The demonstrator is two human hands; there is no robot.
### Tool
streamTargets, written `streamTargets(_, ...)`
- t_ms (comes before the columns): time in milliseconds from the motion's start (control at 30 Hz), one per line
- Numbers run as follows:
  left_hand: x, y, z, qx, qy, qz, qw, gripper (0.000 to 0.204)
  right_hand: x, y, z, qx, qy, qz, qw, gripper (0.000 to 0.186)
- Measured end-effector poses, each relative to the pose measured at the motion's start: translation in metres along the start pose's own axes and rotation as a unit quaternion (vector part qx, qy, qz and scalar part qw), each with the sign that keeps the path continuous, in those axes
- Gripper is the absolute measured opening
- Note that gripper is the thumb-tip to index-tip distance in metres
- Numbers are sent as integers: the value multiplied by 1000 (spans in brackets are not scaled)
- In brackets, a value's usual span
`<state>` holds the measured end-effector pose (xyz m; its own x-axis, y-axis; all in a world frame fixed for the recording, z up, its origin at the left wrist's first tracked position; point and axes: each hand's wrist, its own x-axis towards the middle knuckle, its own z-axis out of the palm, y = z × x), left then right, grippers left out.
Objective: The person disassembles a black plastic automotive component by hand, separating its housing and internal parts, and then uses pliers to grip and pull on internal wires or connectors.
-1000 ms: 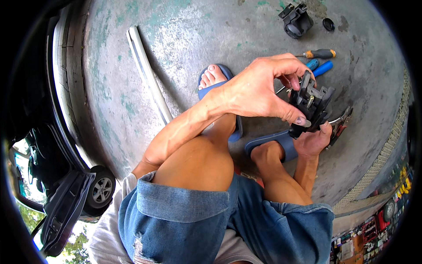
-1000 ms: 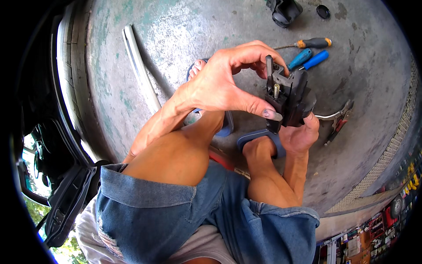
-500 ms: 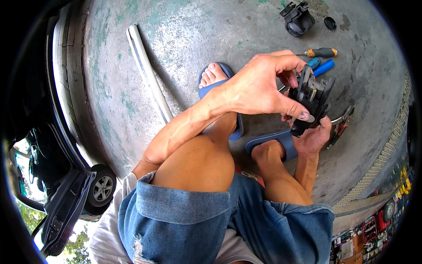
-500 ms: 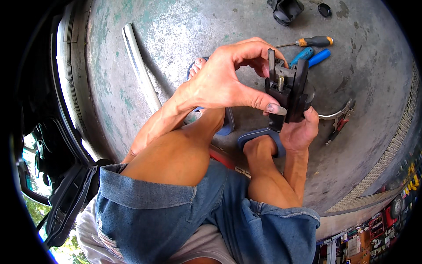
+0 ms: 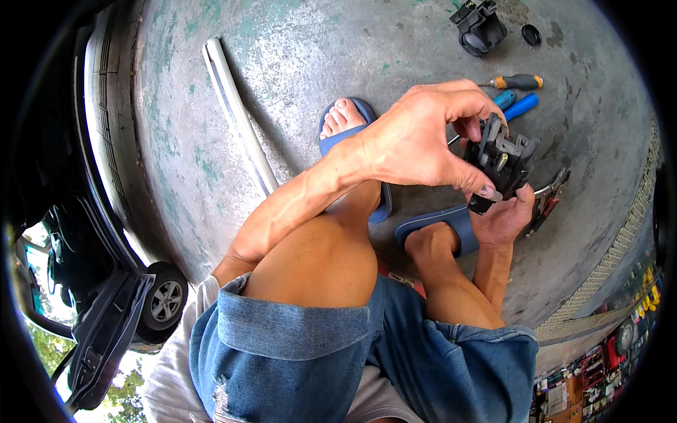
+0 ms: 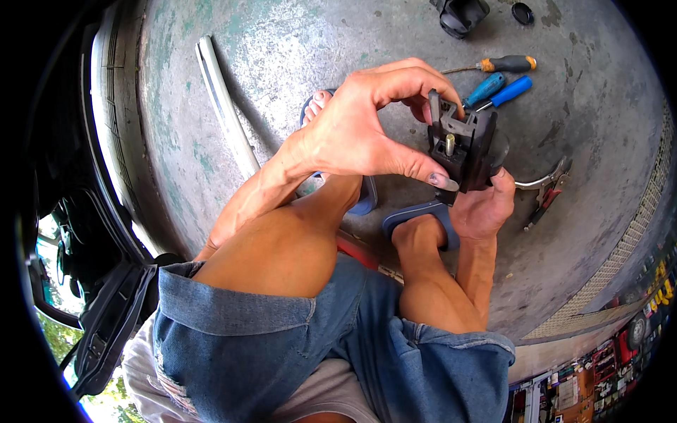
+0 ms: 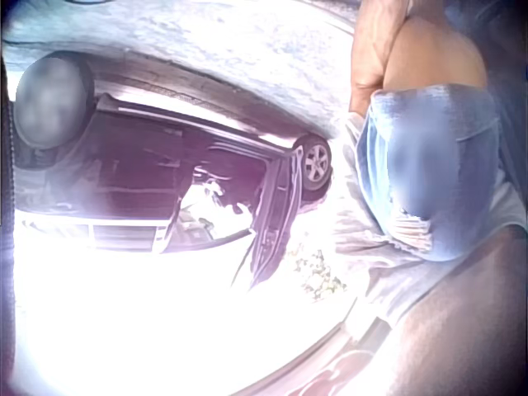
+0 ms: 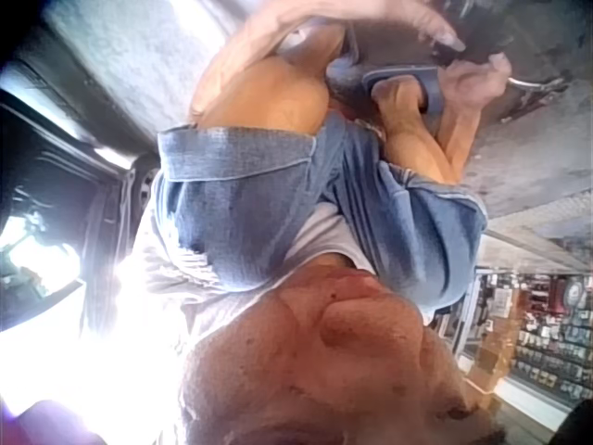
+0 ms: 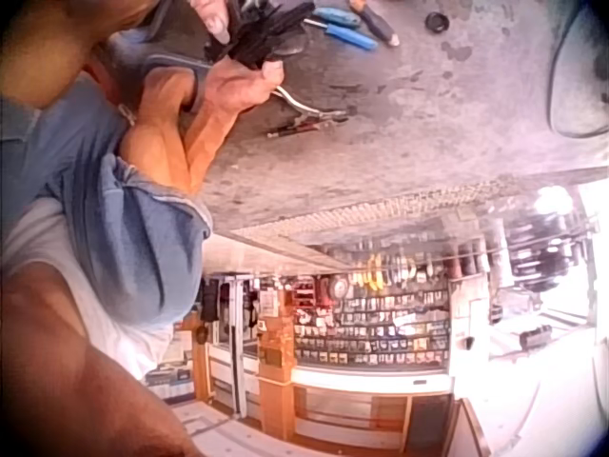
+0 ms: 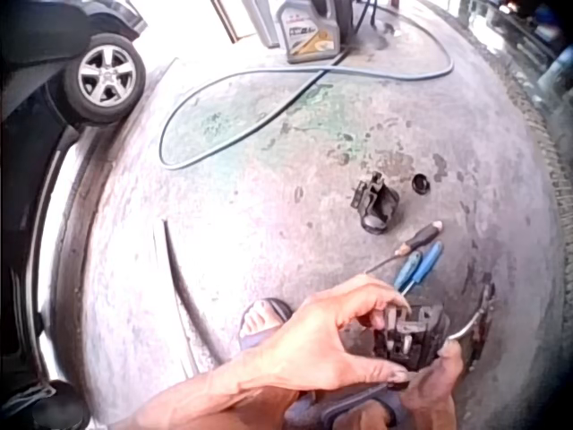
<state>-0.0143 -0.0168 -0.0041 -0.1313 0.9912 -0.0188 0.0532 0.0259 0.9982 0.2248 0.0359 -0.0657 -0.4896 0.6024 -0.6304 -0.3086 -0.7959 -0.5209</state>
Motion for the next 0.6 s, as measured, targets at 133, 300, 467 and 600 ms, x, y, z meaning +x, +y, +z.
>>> streamTargets(133, 1, 0, 1, 7, -5, 20, 1000, 62, -2, -4, 5, 69, -77, 9, 995, 56)
streamTargets(300, 1, 3, 1, 17, -19, 55, 998, 56, -1, -9, 15, 85, -178, 27, 980, 53)
streamTargets(467, 0, 5, 3, 24, -23, 59, 998, 54, 1, -5, 12, 79, -92, -9, 993, 54)
streamTargets(600, 1, 5, 3, 26, -27, 62, 997, 53, 0, -6, 17, 86, -87, -19, 992, 54)
